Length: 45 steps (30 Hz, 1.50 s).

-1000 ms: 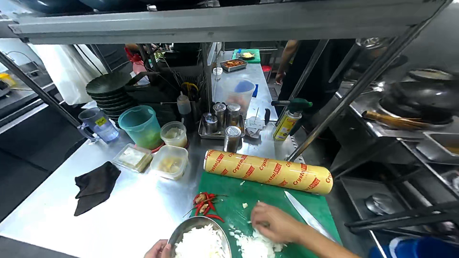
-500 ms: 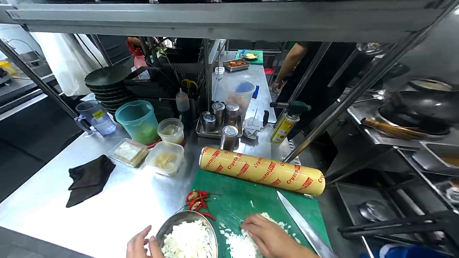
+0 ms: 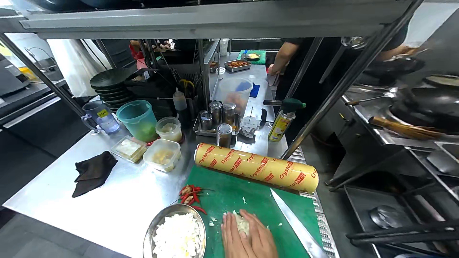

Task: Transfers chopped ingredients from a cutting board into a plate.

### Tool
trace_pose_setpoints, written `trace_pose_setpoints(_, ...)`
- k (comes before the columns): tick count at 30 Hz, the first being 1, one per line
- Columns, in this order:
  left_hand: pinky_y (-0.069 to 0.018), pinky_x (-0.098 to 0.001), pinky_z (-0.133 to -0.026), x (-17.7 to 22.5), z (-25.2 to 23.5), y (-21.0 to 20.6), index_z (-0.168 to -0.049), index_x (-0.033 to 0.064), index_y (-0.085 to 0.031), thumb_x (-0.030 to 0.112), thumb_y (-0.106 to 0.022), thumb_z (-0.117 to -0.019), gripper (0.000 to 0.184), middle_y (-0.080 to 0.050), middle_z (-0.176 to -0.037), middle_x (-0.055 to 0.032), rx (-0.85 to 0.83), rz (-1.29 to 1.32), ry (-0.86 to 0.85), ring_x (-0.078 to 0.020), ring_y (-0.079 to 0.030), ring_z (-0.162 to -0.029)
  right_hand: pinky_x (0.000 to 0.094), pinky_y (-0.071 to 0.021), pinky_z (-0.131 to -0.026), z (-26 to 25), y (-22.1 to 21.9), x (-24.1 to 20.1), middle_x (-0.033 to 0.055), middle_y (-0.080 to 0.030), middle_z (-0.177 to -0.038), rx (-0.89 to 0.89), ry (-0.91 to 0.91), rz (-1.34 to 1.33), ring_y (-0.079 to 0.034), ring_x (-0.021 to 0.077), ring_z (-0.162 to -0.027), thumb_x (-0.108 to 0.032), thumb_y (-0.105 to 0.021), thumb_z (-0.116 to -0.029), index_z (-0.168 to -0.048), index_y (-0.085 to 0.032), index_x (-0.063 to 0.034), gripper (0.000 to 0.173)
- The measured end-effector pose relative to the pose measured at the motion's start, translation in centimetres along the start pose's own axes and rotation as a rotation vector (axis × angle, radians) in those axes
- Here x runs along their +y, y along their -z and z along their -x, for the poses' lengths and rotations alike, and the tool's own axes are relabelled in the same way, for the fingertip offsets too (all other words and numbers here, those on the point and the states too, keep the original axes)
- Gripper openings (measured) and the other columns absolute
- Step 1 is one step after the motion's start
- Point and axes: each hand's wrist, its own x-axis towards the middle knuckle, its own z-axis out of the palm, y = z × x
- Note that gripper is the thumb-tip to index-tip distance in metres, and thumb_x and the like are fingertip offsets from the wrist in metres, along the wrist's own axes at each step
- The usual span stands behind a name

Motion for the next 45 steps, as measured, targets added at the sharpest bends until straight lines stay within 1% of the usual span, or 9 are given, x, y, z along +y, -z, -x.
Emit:
trace_pose_setpoints(5, -0.0386, -0.0357, -0.119, 2.9, -2.2, -1.9, -0.139, -0.0101, -0.055, 0.014, -0.035, -0.1037, 0.047, -0.054, -0.146, -0.025, 0.135, 0.677, 0.251, -0.0252, -0.052, -0.139, 0.0319, -0.0448, -0.114, -1.8, 0.2, -2.3, 0.0131, -0.067, -0.136, 0.151, -0.328, -0.451, -0.062, 0.0181, -0.13, -0.015, -0.03, -0.1087, -0.134, -0.064, 0.0037, 0.046)
trace_pose_setpoints(12, -0.0439, -0.0339, -0.115, 5.3, -4.6, -0.1, -0.131, -0.0093, -0.062, 0.007, -0.048, -0.1008, 0.037, -0.058, -0.142, -0.0237, 0.184, 0.833, 0.346, -0.0229, -0.055, -0.135, 0.0278, -0.0518, -0.103, -4.2, 1.0, -6.3, 0.0107, -0.071, -0.127, 0.278, -0.594, -0.613, -0.067, 0.0129, -0.117, -0.012, -0.04, -0.1078, -0.126, -0.07, 0.0014, 0.038)
trace_pose_setpoints(19, -0.0464, -0.0339, -0.111, -0.1, -5.1, 10.6, -0.123, -0.0157, -0.063, 0.005, -0.046, -0.0985, 0.036, -0.064, -0.13, -0.0279, 0.427, 0.606, 0.174, -0.0246, -0.061, -0.128, 0.0304, -0.0557, -0.1, -4.0, -7.6, -14.2, 0.0137, -0.076, -0.111, 0.155, -0.374, -0.703, -0.072, 0.0167, -0.107, -0.002, -0.053, -0.1006, -0.11, -0.074, 0.0068, 0.025)
trace_pose_setpoints(26, -0.0499, -0.0293, -0.106, -8.1, -4.7, 15.4, -0.129, -0.0138, -0.058, 0.001, -0.04, -0.1036, 0.034, -0.065, -0.131, -0.0213, 0.491, 0.614, 0.286, -0.0178, -0.063, -0.123, 0.0254, -0.0589, -0.089, -3.6, -17.1, -14.8, 0.0044, -0.076, -0.097, 0.098, -0.105, -0.558, -0.071, 0.0079, -0.095, -0.01, -0.056, -0.0984, -0.097, -0.077, -0.0036, 0.023)
trace_pose_setpoints(29, -0.0528, -0.0285, -0.102, -9.9, -4.3, 16.6, -0.124, -0.0131, -0.061, -0.002, -0.043, -0.0996, 0.032, -0.067, -0.126, -0.0203, 0.396, 0.595, 0.266, -0.0166, -0.065, -0.117, 0.0262, -0.06, -0.087, -3.8, -17.6, -14.3, 0.0022, -0.076, -0.093, 0.106, 0.026, -0.476, -0.072, 0.0074, -0.092, -0.013, -0.055, -0.0985, -0.092, -0.078, -0.0063, 0.025)
trace_pose_setpoints(32, -0.0528, -0.0281, -0.103, -11.2, -4.5, 18.0, -0.122, -0.0146, -0.062, -0.002, -0.037, -0.101, 0.035, -0.07, -0.121, -0.0191, 0.327, 0.595, 0.222, -0.0146, -0.067, -0.115, 0.0353, -0.0544, -0.105, -3.9, -17.3, -14.4, 0.001, -0.077, -0.094, 0.107, 0.118, -0.436, -0.073, 0.0088, -0.098, -0.013, -0.041, -0.1044, -0.098, -0.076, -0.0055, 0.036)
trace_pose_setpoints(36, -0.0561, -0.0275, -0.098, -12.7, -5.8, 18.9, -0.118, -0.0133, -0.062, -0.004, -0.035, -0.1005, 0.033, -0.073, -0.109, -0.0135, 0.29, 0.57, 0.124, -0.0124, -0.07, -0.105, 0.0275, -0.0607, -0.09, -4.4, -17.4, -14.9, 0.0027, -0.075, -0.1, 0.15, 0.167, -0.395, -0.072, 0.0083, -0.097, -0.012, -0.032, -0.1086, -0.112, -0.067, -0.0018, 0.036)
trace_pose_setpoints(40, -0.0597, -0.0278, -0.087, -12.8, -7.2, 19.1, -0.114, -0.0104, -0.061, -0.003, -0.034, -0.1012, 0.031, -0.071, -0.101, -0.0113, 0.273, 0.602, 0.082, -0.0136, -0.07, -0.092, 0.0306, -0.0632, -0.078, -5.3, -17.2, -16.1, 0.0053, -0.072, -0.097, 0.226, 0.11, -0.549, -0.071, 0.0136, -0.086, -0.012, -0.034, -0.1078, -0.107, -0.066, -0.0016, 0.033)
trace_pose_setpoints(45, -0.042, -0.0359, -0.117, -10.1, -7.9, 19.1, -0.146, -0.0186, -0.03, 0.031, -0.02, -0.1085, 0.063, -0.049, -0.146, -0.0298, 0.124, 0.853, 0.124, -0.0262, -0.053, -0.136, 0.0455, -0.051, -0.109, -5.5, -17.5, -18.0, 0.0229, -0.065, -0.13, 0.221, -0.179, -0.975, -0.063, 0.0317, -0.123, -0.032, -0.024, -0.1095, -0.126, -0.055, 0.0087, 0.054)
